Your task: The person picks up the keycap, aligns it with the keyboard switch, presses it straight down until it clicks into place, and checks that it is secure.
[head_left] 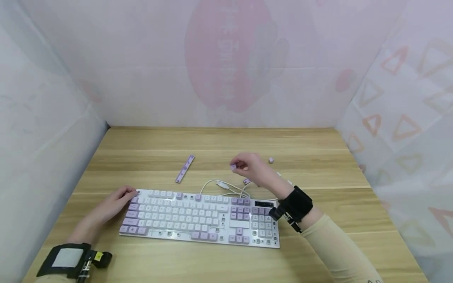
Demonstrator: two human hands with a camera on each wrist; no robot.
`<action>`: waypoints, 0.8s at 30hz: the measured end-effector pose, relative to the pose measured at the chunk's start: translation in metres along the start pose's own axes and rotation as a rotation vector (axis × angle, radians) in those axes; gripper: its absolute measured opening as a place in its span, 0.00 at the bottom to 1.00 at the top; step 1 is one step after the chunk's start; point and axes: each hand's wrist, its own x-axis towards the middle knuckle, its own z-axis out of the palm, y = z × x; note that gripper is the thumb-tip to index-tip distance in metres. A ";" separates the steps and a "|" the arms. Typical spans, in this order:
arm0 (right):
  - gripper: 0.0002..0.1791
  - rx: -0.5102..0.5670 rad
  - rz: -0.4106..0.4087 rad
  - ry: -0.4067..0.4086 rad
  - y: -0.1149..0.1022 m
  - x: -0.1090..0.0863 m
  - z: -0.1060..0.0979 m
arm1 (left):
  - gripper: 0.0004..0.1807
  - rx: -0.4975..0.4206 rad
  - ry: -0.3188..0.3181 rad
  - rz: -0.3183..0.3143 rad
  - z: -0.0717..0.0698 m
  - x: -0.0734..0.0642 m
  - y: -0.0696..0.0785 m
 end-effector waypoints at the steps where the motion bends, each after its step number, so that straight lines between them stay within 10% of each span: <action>1: 0.11 0.013 0.009 0.005 0.000 -0.001 -0.001 | 0.30 0.003 0.000 -0.002 0.000 0.000 0.000; 24: 0.13 -0.094 -0.132 -0.028 -0.015 0.005 0.012 | 0.32 0.005 0.030 -0.034 0.003 0.003 0.012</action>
